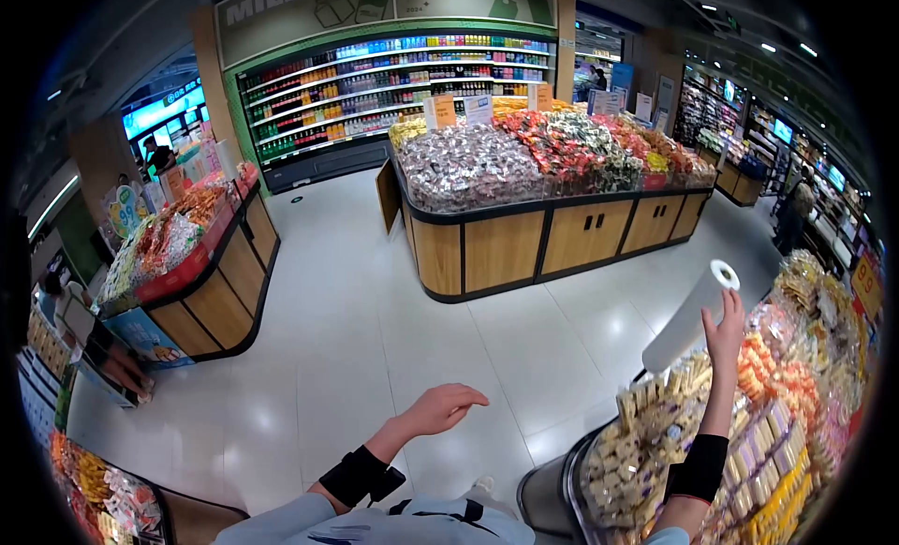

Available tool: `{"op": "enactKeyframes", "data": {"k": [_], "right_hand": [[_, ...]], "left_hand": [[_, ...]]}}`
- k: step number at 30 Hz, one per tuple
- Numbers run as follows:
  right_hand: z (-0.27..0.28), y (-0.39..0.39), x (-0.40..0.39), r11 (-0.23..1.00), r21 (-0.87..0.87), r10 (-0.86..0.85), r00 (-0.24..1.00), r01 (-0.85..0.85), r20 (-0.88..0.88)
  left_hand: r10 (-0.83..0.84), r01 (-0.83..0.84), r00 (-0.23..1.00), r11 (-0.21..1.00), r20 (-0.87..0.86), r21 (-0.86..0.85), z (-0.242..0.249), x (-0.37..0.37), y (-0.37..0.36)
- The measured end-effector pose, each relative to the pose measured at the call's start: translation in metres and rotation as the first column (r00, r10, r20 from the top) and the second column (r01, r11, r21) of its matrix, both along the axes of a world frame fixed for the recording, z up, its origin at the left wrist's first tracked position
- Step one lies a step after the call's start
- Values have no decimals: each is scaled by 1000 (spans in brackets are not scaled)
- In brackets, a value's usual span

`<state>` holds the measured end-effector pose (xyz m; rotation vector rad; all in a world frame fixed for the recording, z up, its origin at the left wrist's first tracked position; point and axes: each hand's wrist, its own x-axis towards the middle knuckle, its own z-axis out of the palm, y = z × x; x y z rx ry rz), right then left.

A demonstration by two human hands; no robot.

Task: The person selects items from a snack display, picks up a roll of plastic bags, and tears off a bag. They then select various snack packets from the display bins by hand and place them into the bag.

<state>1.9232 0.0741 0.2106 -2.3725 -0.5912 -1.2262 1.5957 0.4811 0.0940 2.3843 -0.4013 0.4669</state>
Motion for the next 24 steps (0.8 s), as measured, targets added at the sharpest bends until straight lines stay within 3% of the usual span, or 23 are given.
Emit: {"op": "enactKeyframes", "data": {"k": [1, 6, 10, 12, 14, 18, 19, 22, 23, 24], "right_hand": [[-4, 4, 24, 1000, 7, 8, 1000, -8, 3], [-16, 32, 74, 936, -206, -299, 954, 287, -31], [9, 29, 88, 971, -30, -239, 970, 239, -29], [10, 22, 97, 947, -31, -320, 944, 319, -79], [5, 32, 99, 928, -30, -371, 928, 372, 13], [3, 63, 101, 895, 75, -444, 892, 439, 79], [2, 63, 105, 872, 101, -487, 868, 478, 95], [-5, 64, 111, 819, 135, -570, 818, 558, 81], [-8, 64, 114, 812, 160, -578, 811, 561, 91], [-11, 65, 117, 811, 184, -576, 812, 555, 91]], "left_hand": [[-52, 52, 999, 999, -2, 5, 4, 27, 3], [-204, 198, 976, 976, -70, -90, 17, 159, 0], [-431, 440, 898, 886, 90, -147, 33, 293, -39], [-564, 574, 819, 801, 109, -168, 36, 359, -70], [-635, 650, 759, 732, 143, -202, 41, 427, -109], [-800, 617, 585, 544, -132, -569, 8, 552, -203], [-876, 630, 474, 411, -92, -659, -5, 575, -233], [-993, 634, 116, 101, -36, -766, -2, 585, -299], [-981, 631, 189, 162, -52, -759, -24, 581, -323], [-990, 558, 142, 87, -8, -826, -26, 577, -334]]}}
